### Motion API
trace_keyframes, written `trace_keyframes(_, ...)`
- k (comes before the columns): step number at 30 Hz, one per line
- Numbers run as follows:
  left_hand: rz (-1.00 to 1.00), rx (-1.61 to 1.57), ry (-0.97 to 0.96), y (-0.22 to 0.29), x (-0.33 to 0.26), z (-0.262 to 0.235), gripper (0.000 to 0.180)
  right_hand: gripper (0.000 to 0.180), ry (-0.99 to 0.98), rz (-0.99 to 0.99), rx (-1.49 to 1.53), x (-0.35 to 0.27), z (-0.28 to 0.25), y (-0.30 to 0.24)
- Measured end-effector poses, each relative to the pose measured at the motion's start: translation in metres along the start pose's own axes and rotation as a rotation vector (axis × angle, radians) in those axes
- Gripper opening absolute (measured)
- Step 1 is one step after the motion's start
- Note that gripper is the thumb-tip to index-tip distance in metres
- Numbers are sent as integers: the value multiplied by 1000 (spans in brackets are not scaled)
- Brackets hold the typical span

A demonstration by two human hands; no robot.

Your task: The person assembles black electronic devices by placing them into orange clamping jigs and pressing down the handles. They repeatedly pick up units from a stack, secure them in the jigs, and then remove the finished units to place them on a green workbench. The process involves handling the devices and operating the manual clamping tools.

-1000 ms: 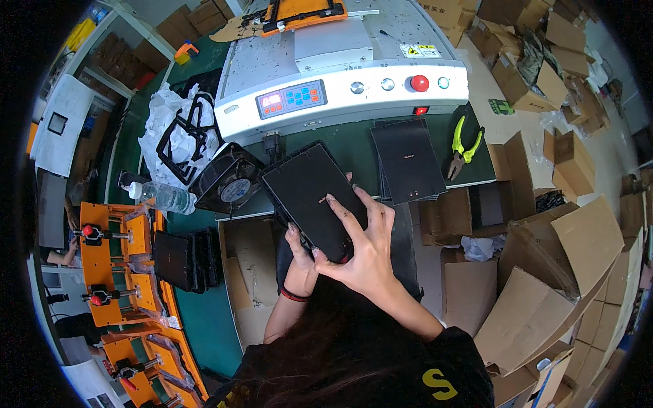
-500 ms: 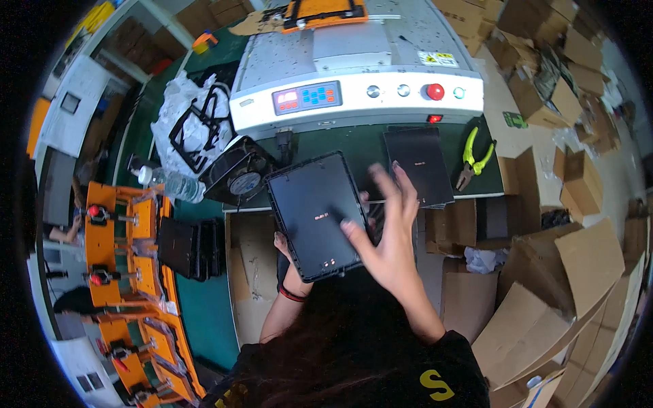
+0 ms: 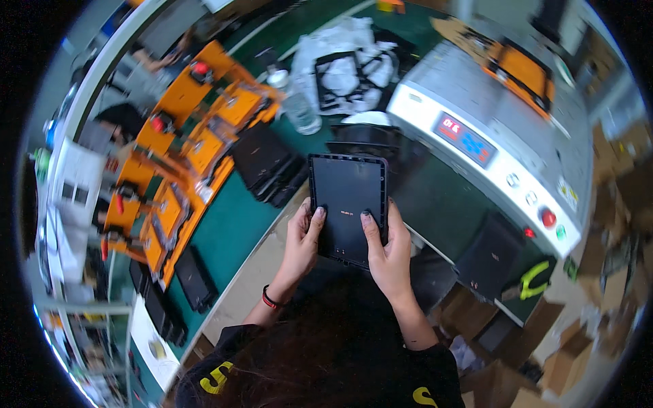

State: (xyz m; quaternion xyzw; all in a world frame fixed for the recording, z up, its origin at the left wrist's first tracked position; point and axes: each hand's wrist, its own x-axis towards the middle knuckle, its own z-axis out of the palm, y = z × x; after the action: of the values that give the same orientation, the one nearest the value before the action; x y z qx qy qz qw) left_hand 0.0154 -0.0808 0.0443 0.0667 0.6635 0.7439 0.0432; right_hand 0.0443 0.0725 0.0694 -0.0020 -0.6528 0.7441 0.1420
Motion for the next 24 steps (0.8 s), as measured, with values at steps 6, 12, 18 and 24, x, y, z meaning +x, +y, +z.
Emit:
trace_keyframes(6, 170, -300, 493, 4, -18, -84, 37, 62, -444, -309, -251, 30, 91, -18)
trace_keyframes(12, 158, -416, 667, 31, -14, -159, 31, 49, -843, -654, -346, 23, 171, 33)
trace_keyframes(18, 418, -250, 790, 58, 34, -209, 41, 26, -810, -420, -184, 52, 212, 33)
trace_keyframes(24, 975, 1273, 912, 88, 169, -297, 72, 23, -855, -33, -272, 57, 200, 8)
